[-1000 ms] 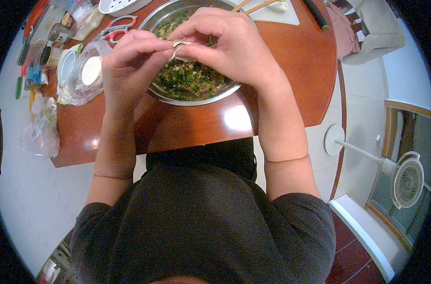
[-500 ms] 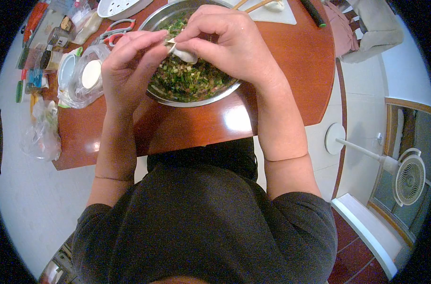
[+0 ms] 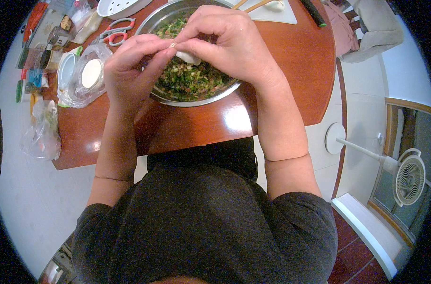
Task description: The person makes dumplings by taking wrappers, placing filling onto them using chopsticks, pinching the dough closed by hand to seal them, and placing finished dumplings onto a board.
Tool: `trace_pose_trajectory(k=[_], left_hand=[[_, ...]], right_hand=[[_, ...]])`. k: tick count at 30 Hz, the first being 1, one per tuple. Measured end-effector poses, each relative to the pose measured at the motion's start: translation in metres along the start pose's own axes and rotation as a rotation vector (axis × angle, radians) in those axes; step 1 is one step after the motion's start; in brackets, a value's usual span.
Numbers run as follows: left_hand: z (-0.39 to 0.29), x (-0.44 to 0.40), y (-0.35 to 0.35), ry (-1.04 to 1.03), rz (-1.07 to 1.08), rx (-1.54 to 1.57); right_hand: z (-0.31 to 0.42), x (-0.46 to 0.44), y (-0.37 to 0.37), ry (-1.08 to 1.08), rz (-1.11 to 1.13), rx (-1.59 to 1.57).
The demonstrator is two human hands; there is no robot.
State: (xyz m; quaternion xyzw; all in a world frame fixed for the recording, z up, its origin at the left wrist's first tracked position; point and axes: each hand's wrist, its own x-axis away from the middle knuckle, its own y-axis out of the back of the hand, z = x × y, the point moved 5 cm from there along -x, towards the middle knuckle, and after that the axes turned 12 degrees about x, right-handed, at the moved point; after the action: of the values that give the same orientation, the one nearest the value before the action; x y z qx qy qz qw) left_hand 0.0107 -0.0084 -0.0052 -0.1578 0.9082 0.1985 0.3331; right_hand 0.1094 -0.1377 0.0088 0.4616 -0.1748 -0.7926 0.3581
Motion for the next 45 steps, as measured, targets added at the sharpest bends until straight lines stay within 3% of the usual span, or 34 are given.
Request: trace_pose_trajectory(k=[5, 8, 11, 14, 18, 23, 32, 35, 41, 45], left_hand=[[-0.002, -0.002, 0.000, 0.017, 0.018, -0.068], [0.013, 0.005, 0.004, 0.302, -0.104, 0.263], [0.022, 0.007, 0.008, 0.477, -0.275, 0.626], [0.024, 0.006, 0.012, 0.424, -0.355, 0.923], [0.026, 0.006, 0.010, 0.448, -0.387, 1.069], [0.028, 0.006, 0.008, 0.526, -0.351, 1.059], [0.033, 0.010, 0.007, 0.597, -0.343, 0.879], [0.032, 0.011, 0.008, 0.553, -0.314, 0.787], [0.026, 0.009, 0.008, 0.440, -0.293, 0.714], [0.018, 0.004, 0.006, 0.456, -0.270, 0.669]], right_hand=[[-0.003, 0.002, -0.002, -0.064, 0.007, -0.020], [0.000, 0.001, 0.001, -0.135, -0.045, -0.115], [-0.008, 0.005, -0.004, -0.302, -0.079, -0.413], [-0.018, 0.010, -0.017, -0.369, 0.063, -0.619], [-0.015, 0.009, -0.019, -0.478, 0.161, -0.765], [-0.019, 0.007, -0.004, -0.509, -0.075, -0.583], [-0.018, 0.007, 0.001, -0.373, -0.193, -0.407], [-0.017, 0.006, 0.004, -0.314, -0.204, -0.329], [-0.010, 0.006, 0.006, -0.358, -0.116, -0.589], [-0.014, 0.005, 0.007, -0.247, -0.106, -0.376]])
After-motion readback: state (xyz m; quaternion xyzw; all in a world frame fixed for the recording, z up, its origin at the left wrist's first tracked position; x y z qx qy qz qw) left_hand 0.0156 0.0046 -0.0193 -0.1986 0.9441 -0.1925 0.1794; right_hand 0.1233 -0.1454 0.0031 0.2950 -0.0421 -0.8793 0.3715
